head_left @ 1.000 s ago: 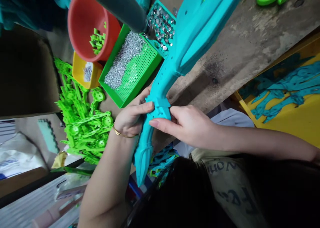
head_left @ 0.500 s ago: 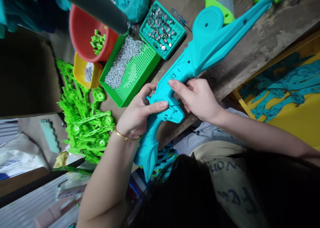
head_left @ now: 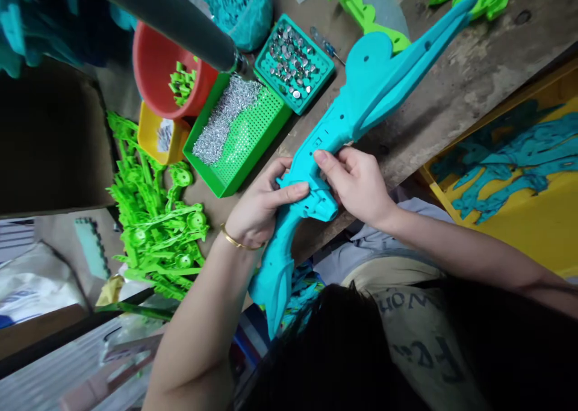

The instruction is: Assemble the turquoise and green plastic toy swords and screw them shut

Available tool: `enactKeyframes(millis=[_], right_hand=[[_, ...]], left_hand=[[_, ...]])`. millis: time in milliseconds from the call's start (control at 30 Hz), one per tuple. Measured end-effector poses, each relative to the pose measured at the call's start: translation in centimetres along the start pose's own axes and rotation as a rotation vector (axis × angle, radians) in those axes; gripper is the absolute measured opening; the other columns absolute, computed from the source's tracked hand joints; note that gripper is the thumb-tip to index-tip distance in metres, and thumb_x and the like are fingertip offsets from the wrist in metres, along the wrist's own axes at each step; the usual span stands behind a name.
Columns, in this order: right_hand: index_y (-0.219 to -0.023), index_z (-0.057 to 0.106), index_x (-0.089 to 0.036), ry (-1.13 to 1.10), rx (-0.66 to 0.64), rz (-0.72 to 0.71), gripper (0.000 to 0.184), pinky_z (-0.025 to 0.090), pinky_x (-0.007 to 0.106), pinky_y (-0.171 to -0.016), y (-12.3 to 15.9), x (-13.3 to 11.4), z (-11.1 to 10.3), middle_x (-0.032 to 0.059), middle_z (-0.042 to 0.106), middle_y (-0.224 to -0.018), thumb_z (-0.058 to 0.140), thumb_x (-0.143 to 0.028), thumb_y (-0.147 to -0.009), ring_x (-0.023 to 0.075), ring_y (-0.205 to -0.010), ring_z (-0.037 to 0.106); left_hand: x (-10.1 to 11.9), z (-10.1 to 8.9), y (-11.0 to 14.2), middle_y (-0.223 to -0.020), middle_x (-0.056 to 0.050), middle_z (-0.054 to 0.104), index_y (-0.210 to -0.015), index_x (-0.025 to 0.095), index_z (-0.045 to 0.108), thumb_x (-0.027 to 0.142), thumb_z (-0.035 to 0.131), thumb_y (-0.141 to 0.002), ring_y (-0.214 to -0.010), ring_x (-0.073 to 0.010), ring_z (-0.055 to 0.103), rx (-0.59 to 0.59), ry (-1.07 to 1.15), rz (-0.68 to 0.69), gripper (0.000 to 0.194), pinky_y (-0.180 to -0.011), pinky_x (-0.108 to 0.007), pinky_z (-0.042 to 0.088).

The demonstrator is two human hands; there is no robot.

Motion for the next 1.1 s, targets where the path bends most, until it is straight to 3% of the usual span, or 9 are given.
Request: enactKeyframes(millis=[200,400,467,567,633,733,800,967,1100], right_hand=[[-0.047,0.044,-0.02,-0.008,-0.076,0.189,0.061,0.031,0.021,-0.039,-0.8,2.4,0.3,-0.0052,0.041,-0.038,0.055,-0.069,-0.082,0.0057,-0.036,0.043],[-0.043,0.039,-0.021,-0.096,0.026,0.248,0.062,0.033,0.022,-0.037,-0.5,3.9,0.2,-0.0074,0.034,-0.034,0.059,-0.067,-0.081,0.0054,-0.031,0.037],[-0.048,0.044,-0.02,-0.081,-0.08,0.37,0.06,0.035,0.022,-0.037,0.3,4.1,0.7,-0.0057,0.042,-0.038,0.054,-0.067,-0.083,0.007,-0.033,0.044],[-0.058,0.056,-0.018,0.194,-0.486,0.453,0.05,0.041,0.021,-0.042,2.6,1.9,1.2,-0.0015,0.059,-0.051,0.051,-0.057,-0.09,0.0084,-0.041,0.054],[-0.074,0.066,-0.018,0.512,-0.6,0.215,0.033,0.044,0.021,-0.049,3.0,-1.9,-0.3,-0.0009,0.067,-0.062,0.054,-0.042,-0.093,0.0086,-0.051,0.059],[-0.103,0.069,-0.022,0.939,-0.3,-0.346,0.017,0.048,0.024,-0.06,1.7,-9.3,-4.0,0.0027,0.074,-0.085,0.057,-0.029,-0.093,0.0121,-0.067,0.065],[-0.109,0.066,-0.021,1.129,-0.238,-0.598,0.019,0.049,0.028,-0.068,1.3,-11.6,-4.1,0.006,0.073,-0.093,0.058,-0.026,-0.092,0.0158,-0.077,0.066],[-0.106,0.063,-0.015,1.378,-0.582,-0.9,0.029,0.043,0.043,-0.098,1.4,-9.6,0.9,0.0099,0.07,-0.101,0.057,-0.04,-0.092,0.0242,-0.095,0.062],[-0.086,0.063,-0.016,1.551,-0.763,-0.881,0.038,0.042,0.038,-0.083,1.6,-6.7,3.2,0.0065,0.064,-0.08,0.049,-0.05,-0.094,0.0224,-0.079,0.057]], left_hand=[[-0.3,-0.2,-0.7,-0.08,0.006,0.061,-0.096,0.019,0.057,0.024,0.09,-0.056,-0.065,-0.0089,0.061,-0.001,-0.022,0.034,0.052,-0.058,-0.019,0.056],[-0.5,-0.2,-1.4,-0.077,0.005,0.06,-0.099,0.019,0.053,0.027,0.089,-0.057,-0.065,-0.0093,0.059,-0.066,-0.075,0.024,0.056,-0.059,-0.02,0.052],[-0.3,-0.8,-1.7,-0.079,0.005,0.059,-0.1,0.019,0.053,0.031,0.089,-0.058,-0.067,-0.0098,0.057,-0.092,-0.156,0.048,0.056,-0.06,-0.021,0.05],[-0.3,-2.2,-1.9,-0.086,0.003,0.059,-0.101,0.019,0.055,0.036,0.088,-0.059,-0.073,-0.0111,0.055,-0.11,-0.393,0.118,0.056,-0.065,-0.023,0.048],[-0.3,-3.1,-1.7,-0.093,0.001,0.061,-0.102,0.018,0.057,0.038,0.087,-0.06,-0.081,-0.0135,0.056,-0.099,-0.554,0.193,0.055,-0.073,-0.026,0.048],[-0.3,-3.7,-0.4,-0.103,-0.001,0.064,-0.106,0.019,0.057,0.042,0.083,-0.065,-0.096,-0.0181,0.06,-0.061,-0.655,0.297,0.053,-0.086,-0.03,0.049],[-0.4,-3.6,0.8,-0.105,-0.002,0.066,-0.109,0.02,0.056,0.045,0.08,-0.071,-0.096,-0.0187,0.063,-0.021,-0.704,0.33,0.051,-0.084,-0.03,0.05],[-0.3,-2.3,4.5,-0.09,0.002,0.069,-0.117,0.024,0.054,0.041,0.073,-0.082,-0.068,-0.0129,0.065,0.072,-0.888,0.465,0.044,-0.063,-0.023,0.049],[0.3,-1.2,6.9,-0.101,-0.002,0.071,-0.122,0.022,0.051,0.032,0.07,-0.086,-0.085,-0.015,0.07,0.128,-0.925,0.668,0.042,-0.075,-0.023,0.053]])
Point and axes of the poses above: each hand's wrist, its own y-axis away from the middle knuckle, its own z-axis out of the palm, x = y × z, the point moved 9 cm from there along -y, towards the middle knuckle
